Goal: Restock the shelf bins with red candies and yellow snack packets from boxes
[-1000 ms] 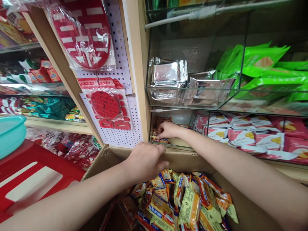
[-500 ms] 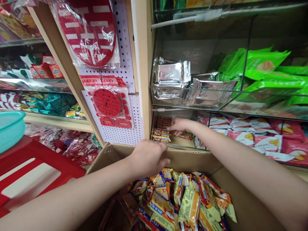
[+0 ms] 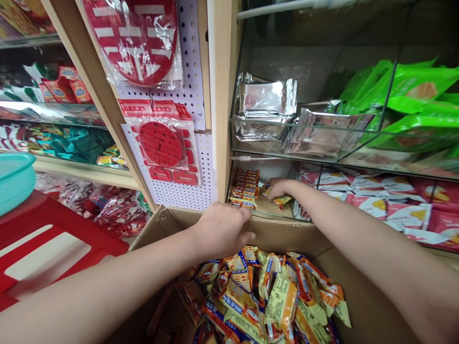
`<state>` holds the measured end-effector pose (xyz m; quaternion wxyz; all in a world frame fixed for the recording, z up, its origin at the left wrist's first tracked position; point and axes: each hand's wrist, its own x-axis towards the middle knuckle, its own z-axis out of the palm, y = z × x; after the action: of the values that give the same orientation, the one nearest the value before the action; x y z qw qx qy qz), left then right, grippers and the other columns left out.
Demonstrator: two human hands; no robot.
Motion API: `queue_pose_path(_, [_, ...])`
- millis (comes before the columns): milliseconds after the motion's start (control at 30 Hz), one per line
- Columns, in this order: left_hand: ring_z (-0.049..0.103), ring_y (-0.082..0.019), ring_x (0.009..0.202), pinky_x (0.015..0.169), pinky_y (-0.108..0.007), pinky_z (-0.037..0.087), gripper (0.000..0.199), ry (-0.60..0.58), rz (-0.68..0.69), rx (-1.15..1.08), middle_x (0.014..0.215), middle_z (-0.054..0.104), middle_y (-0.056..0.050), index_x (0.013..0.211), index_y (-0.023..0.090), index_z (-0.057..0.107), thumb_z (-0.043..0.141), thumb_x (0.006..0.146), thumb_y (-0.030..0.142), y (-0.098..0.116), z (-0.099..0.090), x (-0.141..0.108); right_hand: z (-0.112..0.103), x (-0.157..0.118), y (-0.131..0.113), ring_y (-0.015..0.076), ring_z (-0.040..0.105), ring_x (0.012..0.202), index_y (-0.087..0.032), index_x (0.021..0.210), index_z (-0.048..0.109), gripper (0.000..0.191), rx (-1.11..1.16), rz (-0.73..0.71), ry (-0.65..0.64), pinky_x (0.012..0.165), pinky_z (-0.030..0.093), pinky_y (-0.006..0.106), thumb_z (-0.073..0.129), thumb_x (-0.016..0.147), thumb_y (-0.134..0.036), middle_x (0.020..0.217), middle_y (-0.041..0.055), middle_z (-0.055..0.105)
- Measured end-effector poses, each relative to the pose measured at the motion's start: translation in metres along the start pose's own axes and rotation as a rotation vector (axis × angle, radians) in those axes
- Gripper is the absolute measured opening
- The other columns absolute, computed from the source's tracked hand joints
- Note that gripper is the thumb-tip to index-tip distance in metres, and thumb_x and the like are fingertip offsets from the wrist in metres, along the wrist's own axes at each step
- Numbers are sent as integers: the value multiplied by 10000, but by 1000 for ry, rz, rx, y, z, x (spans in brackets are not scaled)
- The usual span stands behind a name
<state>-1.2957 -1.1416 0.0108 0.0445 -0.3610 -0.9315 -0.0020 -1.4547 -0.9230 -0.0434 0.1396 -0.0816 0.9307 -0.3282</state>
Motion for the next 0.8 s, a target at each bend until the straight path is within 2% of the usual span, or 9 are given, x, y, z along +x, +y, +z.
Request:
queue_pose_path(100, [583, -240, 768, 658, -346, 431, 378, 10, -10, -124, 817, 628, -78, 940, 181, 549, 393, 762, 475, -1, -1, -1, -6, -10, -15, 236, 567, 761, -158, 749, 552, 326, 45, 54, 173, 553, 455, 282, 640, 442, -95, 733, 77, 605])
queue_pose_path(200, [572, -211, 856, 722, -317, 435, 439, 60, -95, -362, 956, 613, -76, 1091, 191, 492, 380, 774, 473, -5, -1, 2, -10, -26, -31, 199, 556, 857, -163, 844, 526, 265, 183, -19, 213, 637, 471, 261, 541, 579, -160, 887, 73, 605])
queue_pose_path(300, [548, -190, 933, 782, -288, 428, 472, 140, -196, -605, 1082, 565, -84, 1174, 166, 426, 433, 767, 406, -13, 3, 10, -13, -44, -42, 155, 552, 898, -166, 843, 520, 233, 445, -159, 48, 747, 463, 256, 482, 615, -136, 966, 52, 602])
queue_pose_path(400, [540, -171, 951, 777, -260, 436, 490, 187, -239, -872, 1120, 539, -111, 1200, 119, 382, 470, 762, 319, -19, 6, 19, -13, -61, -49, 157, 546, 935, -195, 965, 484, 409, 796, -298, -283, 833, 423, 331, 516, 576, -73, 1047, 41, 577])
queue_pose_path(467, [571, -156, 856, 686, -248, 460, 485, 167, -239, -1039, 1037, 580, -118, 1210, 115, 353, 465, 775, 297, -20, 5, 23, -11, -70, -53, 154, 542, 948, -228, 1032, 455, 508, 895, -343, -440, 857, 399, 352, 537, 568, -41, 1071, 24, 564])
queue_pose_path(567, [576, -120, 647, 537, -225, 455, 517, 119, -280, -1225, 851, 618, -79, 1230, 155, 296, 490, 774, 300, -18, 0, 24, -8, -78, -60, 137, 544, 938, -262, 1077, 436, 570, 947, -407, -511, 863, 394, 336, 551, 577, -14, 1062, -3, 561])
queue_pose_path(700, [536, -83, 525, 498, -206, 444, 474, 176, -379, -1336, 686, 583, -24, 1144, 131, 369, 569, 722, 215, -15, -4, 22, -5, -81, -63, 159, 537, 941, -288, 1158, 385, 641, 1000, -419, -607, 844, 404, 385, 593, 595, -60, 1072, 9, 548])
queue_pose_path(767, [514, -70, 485, 489, -199, 439, 441, 193, -395, -1333, 634, 558, -4, 1089, 109, 397, 591, 700, 184, -16, -3, 23, -5, -79, -63, 170, 537, 934, -263, 1168, 392, 580, 1001, -394, -637, 815, 424, 389, 601, 642, -137, 1062, 31, 551])
queue_pose_path(800, [504, -67, 470, 483, -197, 435, 437, 188, -400, -1320, 615, 547, 5, 1078, 105, 398, 594, 695, 177, -17, -2, 24, -5, -78, -62, 161, 545, 910, -240, 1146, 422, 517, 981, -368, -628, 780, 448, 353, 596, 665, -160, 1036, 38, 562])
